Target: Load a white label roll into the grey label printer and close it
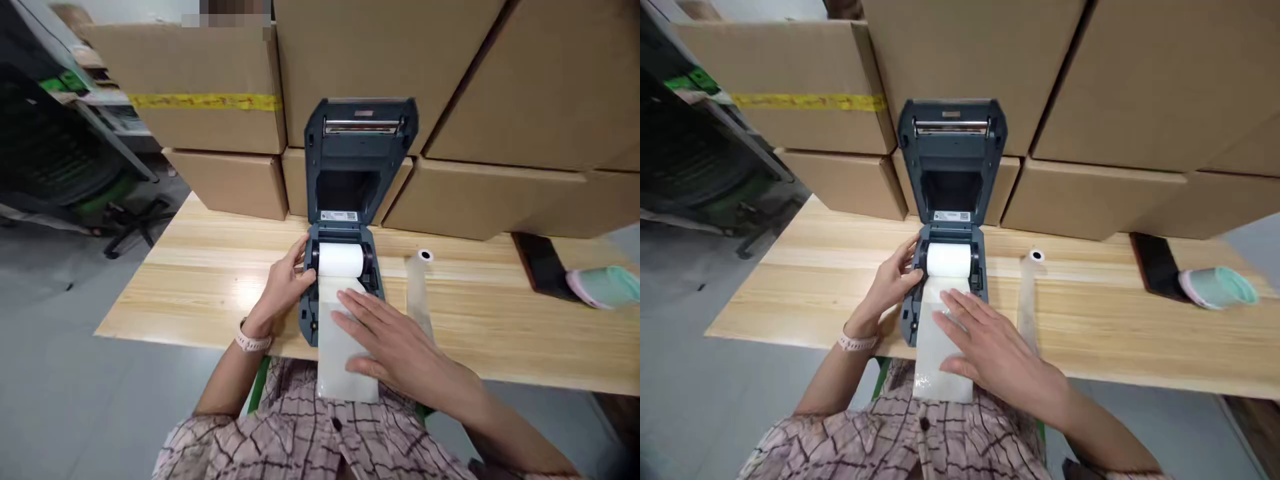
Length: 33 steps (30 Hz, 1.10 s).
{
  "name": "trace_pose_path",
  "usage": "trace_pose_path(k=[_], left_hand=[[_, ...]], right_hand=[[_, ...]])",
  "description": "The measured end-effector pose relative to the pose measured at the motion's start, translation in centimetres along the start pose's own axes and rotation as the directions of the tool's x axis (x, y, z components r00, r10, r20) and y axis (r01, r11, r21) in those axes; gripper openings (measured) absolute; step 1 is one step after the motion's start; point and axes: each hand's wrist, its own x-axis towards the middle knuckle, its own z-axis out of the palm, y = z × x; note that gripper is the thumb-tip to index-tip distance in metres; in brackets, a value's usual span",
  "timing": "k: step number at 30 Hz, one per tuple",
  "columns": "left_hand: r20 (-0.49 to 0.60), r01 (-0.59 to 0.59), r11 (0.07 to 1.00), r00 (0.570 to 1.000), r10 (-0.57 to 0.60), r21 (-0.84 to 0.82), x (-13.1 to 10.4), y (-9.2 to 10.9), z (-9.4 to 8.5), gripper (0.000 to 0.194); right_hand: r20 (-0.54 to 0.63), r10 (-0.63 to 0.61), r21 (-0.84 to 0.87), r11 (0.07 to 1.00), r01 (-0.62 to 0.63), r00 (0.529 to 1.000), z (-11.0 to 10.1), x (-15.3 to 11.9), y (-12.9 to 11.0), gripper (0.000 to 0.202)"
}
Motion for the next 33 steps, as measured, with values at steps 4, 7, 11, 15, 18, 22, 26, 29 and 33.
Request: trace_pose_path(k=[4,7,11,15,18,22,26,29,33], left_hand=[[-0.003,-0.020,1.000,1.000,0.020,0.001,-0.1,0.1,0.0,0.080],[-0.008,-0.020,1.000,1.000,0.020,0.004,0.0,0.0,0.0,0.079],[-0.004,-0.021,0.999,1.000,0.021,-0.025,0.0,-0.2,-0.1,0.078],[-0.002,-0.035,0.997,0.999,0.035,-0.064,-0.1,-0.2,0.0,0.077],[-0.009,-0.034,0.997,0.999,0.033,-0.073,-0.1,-0.3,0.2,0.076],[-0.019,-0.030,0.999,0.999,0.030,-0.020,-0.1,-0.5,0.0,0.072],[0.004,-0.296,0.901,0.950,0.311,0.318,-1.5,1.2,0.0,0.063],[0.306,-0.530,0.696,0.848,0.433,0.484,-4.1,3.3,1.1,0.061],[0.535,-0.690,0.497,0.723,0.437,0.526,-7.8,4.6,3.3,0.075]], right_hand=[[-0.029,0.002,0.030,1.000,-0.002,1.000,-0.2,0.0,0.1,0.053],[-0.055,0.013,0.036,0.999,-0.011,0.998,0.0,0.2,0.1,0.045],[-0.059,0.052,0.008,0.999,-0.052,0.997,0.3,0.7,-0.3,0.047],[-0.110,0.040,-0.061,0.997,-0.047,0.993,0.7,1.1,-1.1,0.062],[-0.145,0.040,-0.079,0.995,-0.052,0.989,1.5,1.1,-1.6,0.065],[-0.198,0.073,-0.029,0.996,-0.081,0.977,2.9,0.4,-2.2,0.065],[-0.232,0.049,0.162,0.987,-0.011,0.972,1.6,-0.9,-2.3,0.049],[-0.287,0.018,0.426,0.898,0.111,0.958,-1.3,-1.8,-0.8,0.031],[-0.484,0.232,0.473,0.881,0.029,0.844,-4.7,-1.2,4.2,0.034]])
